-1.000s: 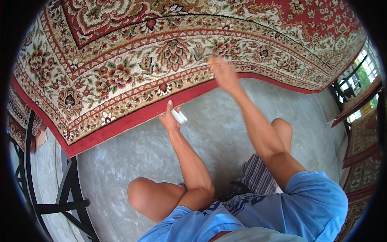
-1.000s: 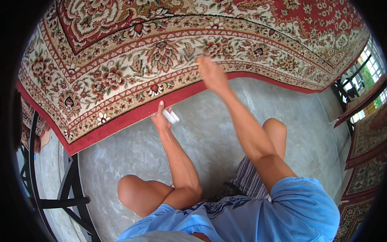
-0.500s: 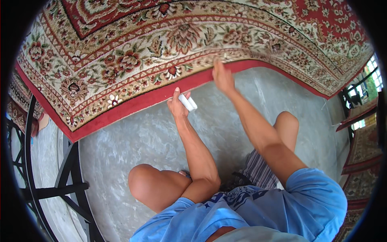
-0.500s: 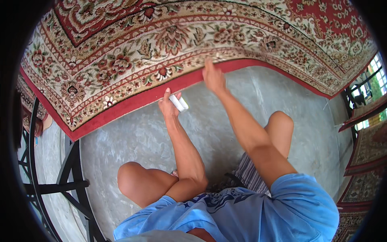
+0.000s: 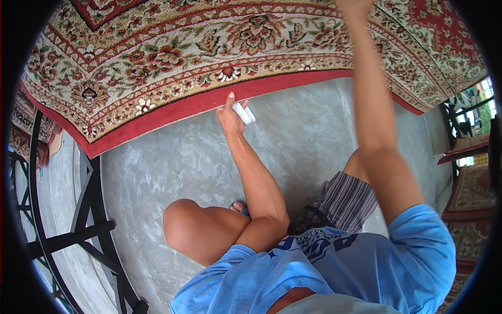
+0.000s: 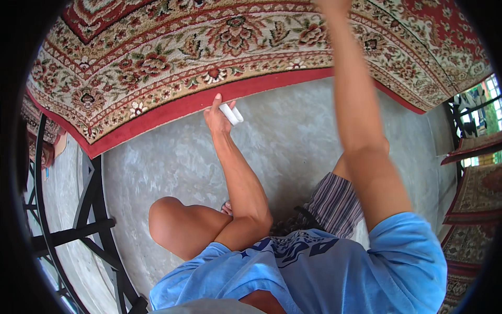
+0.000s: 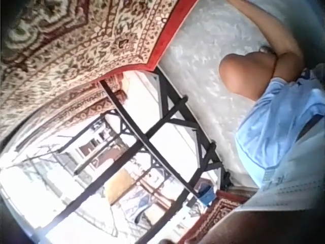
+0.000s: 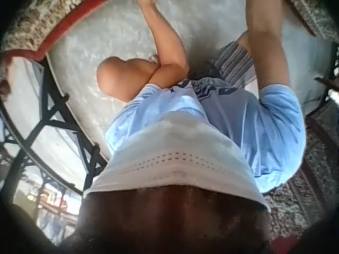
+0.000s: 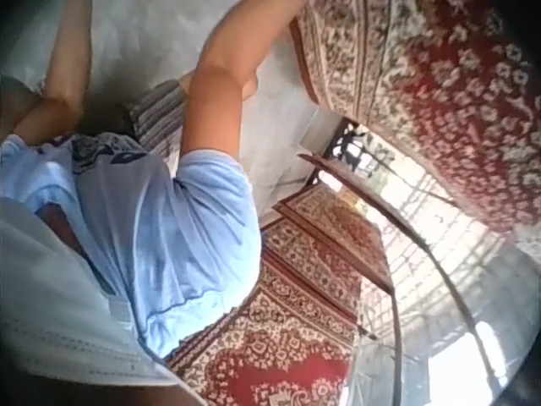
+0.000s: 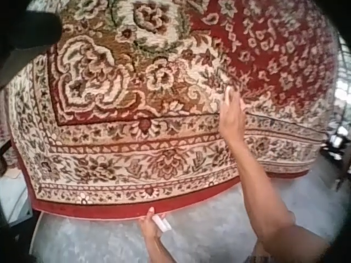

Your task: The recorder uses a cleaning brush and a metal lint removal tool to scrub and clean a large red oriental-style carpet hanging on a rack.

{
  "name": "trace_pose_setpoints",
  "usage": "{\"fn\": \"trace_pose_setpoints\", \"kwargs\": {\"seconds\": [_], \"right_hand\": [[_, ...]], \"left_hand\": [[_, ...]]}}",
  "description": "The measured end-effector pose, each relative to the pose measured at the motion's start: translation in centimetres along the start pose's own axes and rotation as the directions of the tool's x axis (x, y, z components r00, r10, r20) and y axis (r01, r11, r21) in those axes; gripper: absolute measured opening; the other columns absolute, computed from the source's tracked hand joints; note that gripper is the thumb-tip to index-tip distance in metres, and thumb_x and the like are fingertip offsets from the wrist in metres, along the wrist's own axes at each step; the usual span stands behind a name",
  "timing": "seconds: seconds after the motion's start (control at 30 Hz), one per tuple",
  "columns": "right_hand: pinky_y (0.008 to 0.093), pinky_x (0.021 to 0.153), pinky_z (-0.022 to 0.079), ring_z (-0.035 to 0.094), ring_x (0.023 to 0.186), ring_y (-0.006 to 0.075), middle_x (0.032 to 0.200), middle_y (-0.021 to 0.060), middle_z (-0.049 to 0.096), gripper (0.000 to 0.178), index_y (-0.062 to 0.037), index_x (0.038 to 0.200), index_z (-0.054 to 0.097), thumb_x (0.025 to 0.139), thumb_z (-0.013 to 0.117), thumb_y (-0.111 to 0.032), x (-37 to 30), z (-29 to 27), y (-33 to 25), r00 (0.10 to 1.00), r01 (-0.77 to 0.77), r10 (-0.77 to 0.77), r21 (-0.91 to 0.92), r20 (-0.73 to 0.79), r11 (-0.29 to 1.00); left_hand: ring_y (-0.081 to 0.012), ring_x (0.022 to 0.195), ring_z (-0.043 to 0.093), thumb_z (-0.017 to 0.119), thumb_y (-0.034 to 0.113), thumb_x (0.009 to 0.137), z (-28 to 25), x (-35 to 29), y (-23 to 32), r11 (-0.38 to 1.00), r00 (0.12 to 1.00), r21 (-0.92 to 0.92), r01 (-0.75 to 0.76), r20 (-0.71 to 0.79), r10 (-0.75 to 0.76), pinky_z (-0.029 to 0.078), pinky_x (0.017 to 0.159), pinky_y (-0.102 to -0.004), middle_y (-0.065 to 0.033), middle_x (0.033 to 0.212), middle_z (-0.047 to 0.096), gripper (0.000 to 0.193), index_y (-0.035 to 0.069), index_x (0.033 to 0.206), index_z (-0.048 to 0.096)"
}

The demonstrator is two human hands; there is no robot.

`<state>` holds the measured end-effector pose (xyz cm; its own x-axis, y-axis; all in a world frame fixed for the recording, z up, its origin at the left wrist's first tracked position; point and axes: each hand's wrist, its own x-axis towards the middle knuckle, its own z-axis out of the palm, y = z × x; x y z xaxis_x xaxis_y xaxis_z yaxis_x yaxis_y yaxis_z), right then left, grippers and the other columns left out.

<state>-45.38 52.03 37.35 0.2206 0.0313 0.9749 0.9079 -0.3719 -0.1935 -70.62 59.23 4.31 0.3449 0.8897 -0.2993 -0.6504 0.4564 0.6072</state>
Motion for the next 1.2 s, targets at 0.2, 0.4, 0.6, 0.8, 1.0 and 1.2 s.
{"fn": "trace_pose_setpoints", "kwargs": {"seconds": [0.2, 0.4, 0.6, 0.8, 1.0, 1.2], "right_hand": [[0.0621, 0.074, 0.049, 0.065, 0.080, 0.0532, 0.083, 0.0294, 0.068, 0.048, -0.0129, 0.139, 0.043, 0.098, 0.054, -0.033, -30.5, -4.7, -3.2, 0.419, -0.327, 0.311, -0.178, 0.853, 0.928], [0.0452, 0.088, 0.049, 0.067, 0.097, 0.0359, 0.097, 0.0204, 0.071, 0.043, 0.0011, 0.118, 0.060, 0.099, 0.057, -0.037, -10.6, -7.2, -5.9, 0.845, -0.385, 0.292, 0.130, 0.448, 0.914], [0.0510, 0.071, 0.048, 0.065, 0.081, 0.0428, 0.091, 0.0257, 0.065, 0.044, -0.0051, 0.139, 0.049, 0.102, 0.052, -0.029, 6.2, -0.5, -4.1, 0.966, -0.199, 0.201, -0.028, 0.164, 0.979], [0.0635, 0.066, 0.051, 0.065, 0.072, 0.0529, 0.092, 0.0326, 0.067, 0.042, -0.0120, 0.135, 0.044, 0.100, 0.051, -0.034, -25.0, 0.3, -3.8, 0.581, -0.188, 0.241, -0.160, 0.777, 0.969], [0.0601, 0.067, 0.051, 0.068, 0.078, 0.0481, 0.081, 0.0281, 0.067, 0.034, -0.0148, 0.127, 0.054, 0.096, 0.058, -0.026, -23.7, -5.9, -6.3, 0.617, -0.305, 0.057, 0.172, 0.785, 0.937], [0.0462, 0.063, 0.050, 0.067, 0.073, 0.0385, 0.082, 0.0250, 0.067, 0.041, -0.0068, 0.133, 0.054, 0.098, 0.056, -0.029, -6.1, -4.0, -9.1, 0.877, -0.154, 0.110, 0.058, 0.468, 0.986]], "left_hand": [[-0.0271, 0.077, 0.067, 0.074, 0.007, 0.088, 0.7, 0.5, 1.3, 0.996, 0.997, -0.046, -0.074, 0.004, 0.074, 0.067, 0.069, -0.0434, -0.0165, 0.092, 0.061, 0.024, -0.008, 0.094, 0.056], [-0.0264, 0.076, 0.069, 0.074, 0.008, 0.089, -1.5, 0.2, 1.7, 0.996, 0.994, -0.022, -0.087, 0.070, 0.089, 0.066, 0.070, -0.0434, -0.0166, 0.092, 0.065, 0.025, -0.009, 0.099, 0.058], [-0.0276, 0.080, 0.071, 0.073, 0.009, 0.090, -1.6, 0.5, 1.5, 0.997, 0.995, -0.005, -0.078, 0.054, 0.078, 0.066, 0.071, -0.0443, -0.0197, 0.094, 0.067, 0.022, -0.008, 0.096, 0.060], [-0.0277, 0.078, 0.071, 0.074, 0.010, 0.089, -1.9, 1.2, 0.5, 0.999, 0.994, 0.011, -0.051, 0.097, 0.050, 0.066, 0.072, -0.0440, -0.0193, 0.094, 0.067, 0.025, -0.010, 0.095, 0.059], [-0.0273, 0.073, 0.070, 0.074, 0.011, 0.090, -1.6, 1.6, 0.0, 0.994, 0.994, 0.030, -0.103, 0.046, 0.102, 0.066, 0.068, -0.0399, -0.0173, 0.091, 0.067, 0.027, -0.012, 0.096, 0.061], [-0.0295, 0.081, 0.070, 0.070, 0.018, 0.095, -2.0, 0.8, 1.0, 0.999, 0.991, -0.037, -0.033, 0.132, 0.038, 0.065, 0.076, -0.0466, -0.0169, 0.091, 0.065, 0.029, -0.008, 0.098, 0.058]]}}
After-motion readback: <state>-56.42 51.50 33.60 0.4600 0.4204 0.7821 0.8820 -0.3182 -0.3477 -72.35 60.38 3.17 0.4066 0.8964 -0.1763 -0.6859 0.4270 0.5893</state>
